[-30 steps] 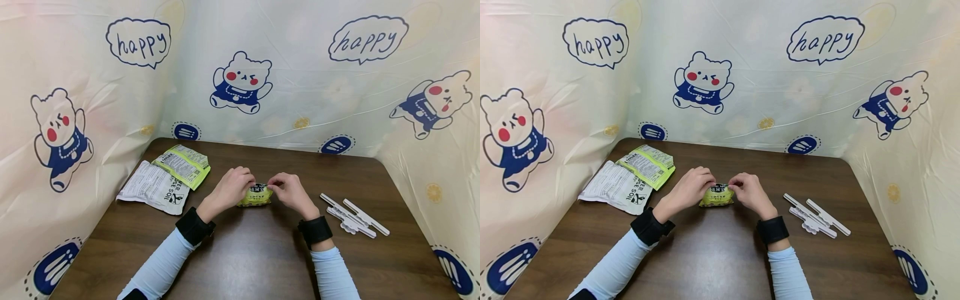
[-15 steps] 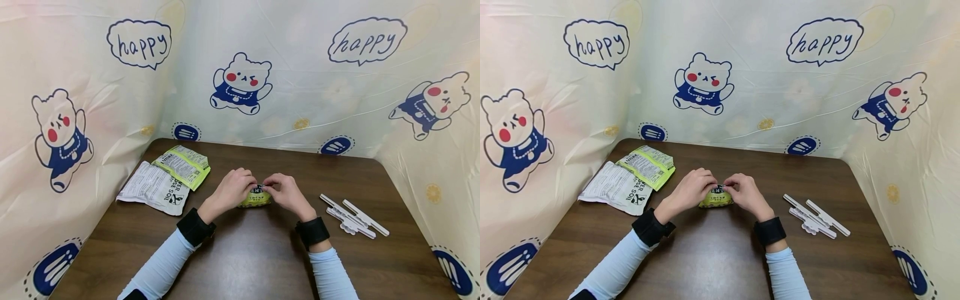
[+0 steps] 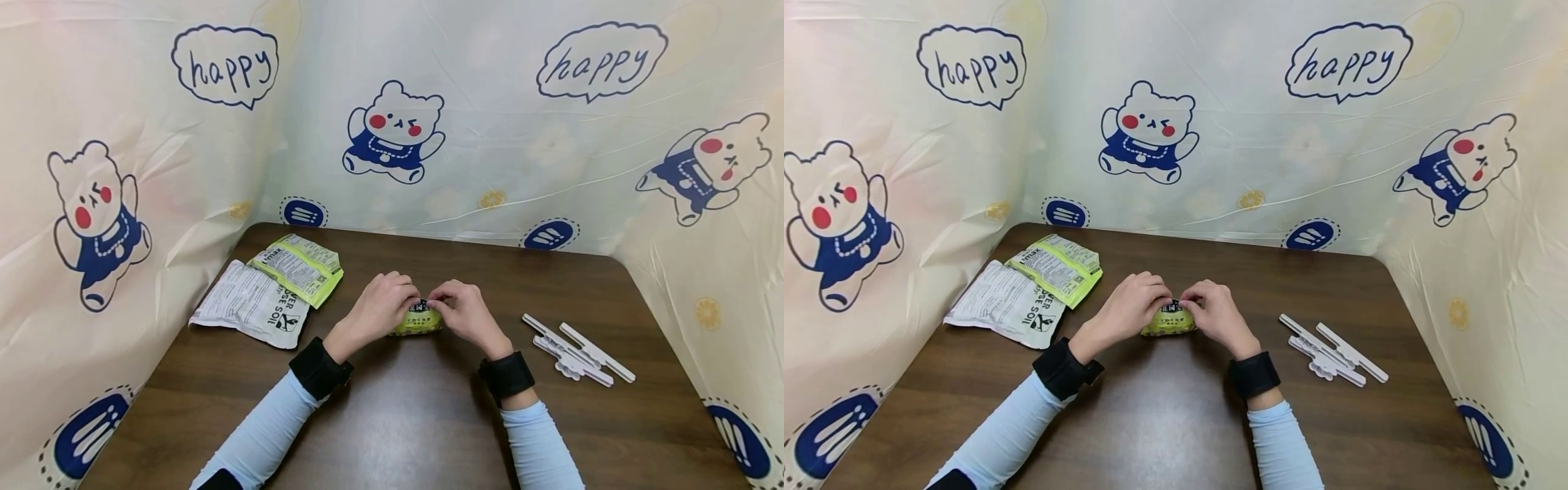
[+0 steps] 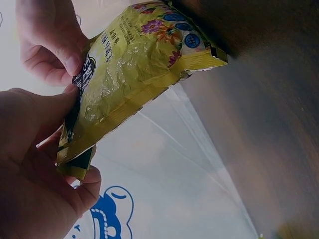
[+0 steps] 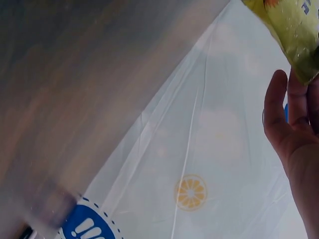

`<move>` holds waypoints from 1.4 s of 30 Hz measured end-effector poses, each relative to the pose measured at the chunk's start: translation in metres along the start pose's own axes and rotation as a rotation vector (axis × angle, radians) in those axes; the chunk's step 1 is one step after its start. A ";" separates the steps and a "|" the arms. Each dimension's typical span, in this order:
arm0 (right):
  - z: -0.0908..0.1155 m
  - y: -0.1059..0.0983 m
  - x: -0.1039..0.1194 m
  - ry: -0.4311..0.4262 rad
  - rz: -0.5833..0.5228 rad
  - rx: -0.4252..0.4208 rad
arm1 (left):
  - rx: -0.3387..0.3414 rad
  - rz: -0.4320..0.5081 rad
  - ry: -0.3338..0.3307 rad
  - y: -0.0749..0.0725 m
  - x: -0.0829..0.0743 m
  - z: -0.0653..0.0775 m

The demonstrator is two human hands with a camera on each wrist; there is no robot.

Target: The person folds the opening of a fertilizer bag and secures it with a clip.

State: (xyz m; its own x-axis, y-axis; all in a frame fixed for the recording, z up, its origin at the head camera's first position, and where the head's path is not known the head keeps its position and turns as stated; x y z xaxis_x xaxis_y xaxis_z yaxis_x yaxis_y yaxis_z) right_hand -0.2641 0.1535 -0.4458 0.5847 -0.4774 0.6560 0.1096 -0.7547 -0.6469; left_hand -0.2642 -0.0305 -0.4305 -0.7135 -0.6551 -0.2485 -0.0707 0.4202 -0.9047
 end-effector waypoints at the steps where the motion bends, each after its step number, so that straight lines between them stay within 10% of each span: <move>1: 0.000 0.000 0.000 0.000 0.004 -0.008 | -0.004 -0.002 0.001 0.000 0.000 0.000; 24: -0.003 0.009 0.005 0.003 0.002 -0.039 | -0.012 -0.031 -0.001 0.001 0.002 0.000; 42: -0.003 0.014 0.005 -0.053 0.000 -0.048 | 0.067 0.130 0.010 -0.008 0.011 0.000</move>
State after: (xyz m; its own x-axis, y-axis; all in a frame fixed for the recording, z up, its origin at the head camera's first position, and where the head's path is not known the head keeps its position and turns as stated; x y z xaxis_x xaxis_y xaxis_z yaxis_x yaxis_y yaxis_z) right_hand -0.2624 0.1392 -0.4501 0.6269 -0.4538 0.6332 0.0714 -0.7759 -0.6268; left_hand -0.2711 -0.0412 -0.4264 -0.7206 -0.5912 -0.3623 0.0693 0.4584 -0.8860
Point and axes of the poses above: each hand's wrist, its own z-axis away from the middle knuckle, its own y-axis out of the palm, x = y × z, the point moved 4 cm from there along -z, towards the middle knuckle, and after that the axes turned 4 degrees about x, right-handed, at the moved point
